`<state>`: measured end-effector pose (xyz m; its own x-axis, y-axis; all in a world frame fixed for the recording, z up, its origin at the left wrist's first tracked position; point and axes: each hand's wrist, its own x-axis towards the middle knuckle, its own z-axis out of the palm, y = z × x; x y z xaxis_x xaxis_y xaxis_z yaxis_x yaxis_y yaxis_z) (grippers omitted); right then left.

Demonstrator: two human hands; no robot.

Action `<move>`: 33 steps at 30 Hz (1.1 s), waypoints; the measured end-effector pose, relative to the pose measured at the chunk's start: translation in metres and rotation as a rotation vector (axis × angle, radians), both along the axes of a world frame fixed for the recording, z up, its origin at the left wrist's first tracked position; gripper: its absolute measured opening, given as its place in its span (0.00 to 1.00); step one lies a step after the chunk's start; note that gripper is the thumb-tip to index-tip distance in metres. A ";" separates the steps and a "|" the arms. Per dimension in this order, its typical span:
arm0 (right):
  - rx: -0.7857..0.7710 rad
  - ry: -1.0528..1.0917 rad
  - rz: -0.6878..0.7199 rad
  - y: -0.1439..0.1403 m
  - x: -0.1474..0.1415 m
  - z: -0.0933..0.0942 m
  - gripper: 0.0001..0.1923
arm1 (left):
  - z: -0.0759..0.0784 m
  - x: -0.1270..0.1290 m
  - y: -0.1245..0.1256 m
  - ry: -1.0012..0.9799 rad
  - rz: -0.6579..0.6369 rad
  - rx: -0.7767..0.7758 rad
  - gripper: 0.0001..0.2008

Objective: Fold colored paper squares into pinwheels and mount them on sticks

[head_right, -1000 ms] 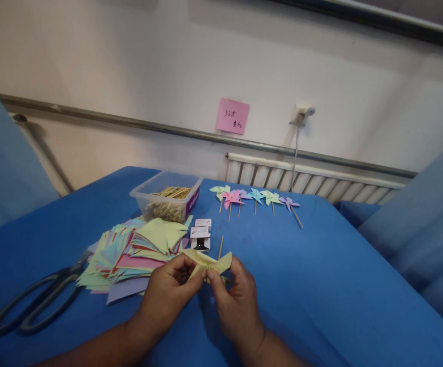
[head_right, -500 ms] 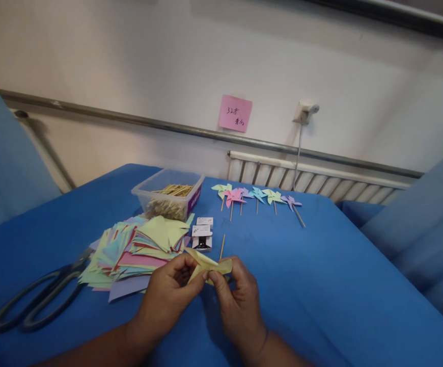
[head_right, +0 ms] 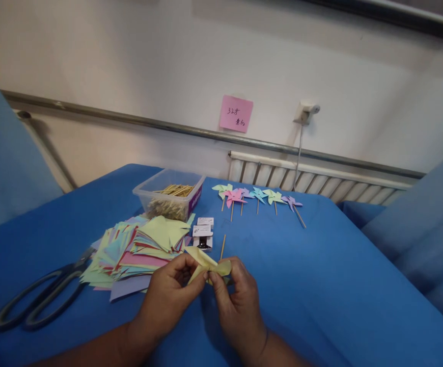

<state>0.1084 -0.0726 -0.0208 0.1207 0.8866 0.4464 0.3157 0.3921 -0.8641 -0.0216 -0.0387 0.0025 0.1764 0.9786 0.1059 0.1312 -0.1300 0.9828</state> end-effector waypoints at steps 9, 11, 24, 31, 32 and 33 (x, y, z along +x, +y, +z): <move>-0.070 0.088 0.011 0.003 0.001 -0.001 0.05 | 0.000 -0.001 0.000 -0.004 -0.021 -0.003 0.05; -0.070 0.105 0.020 0.003 0.001 -0.001 0.05 | 0.000 -0.002 0.000 -0.016 -0.025 -0.001 0.04; -0.046 0.196 0.008 0.002 -0.002 0.002 0.05 | 0.003 0.000 -0.001 -0.069 -0.035 -0.012 0.05; -0.032 0.244 0.079 0.004 0.002 0.004 0.09 | 0.006 0.001 -0.002 -0.177 -0.093 -0.057 0.06; -0.036 0.239 0.070 0.004 0.003 0.003 0.08 | 0.006 0.001 -0.002 -0.175 -0.094 -0.055 0.06; -0.042 0.235 0.063 0.004 0.003 0.003 0.07 | 0.006 0.000 -0.002 -0.171 -0.091 -0.051 0.06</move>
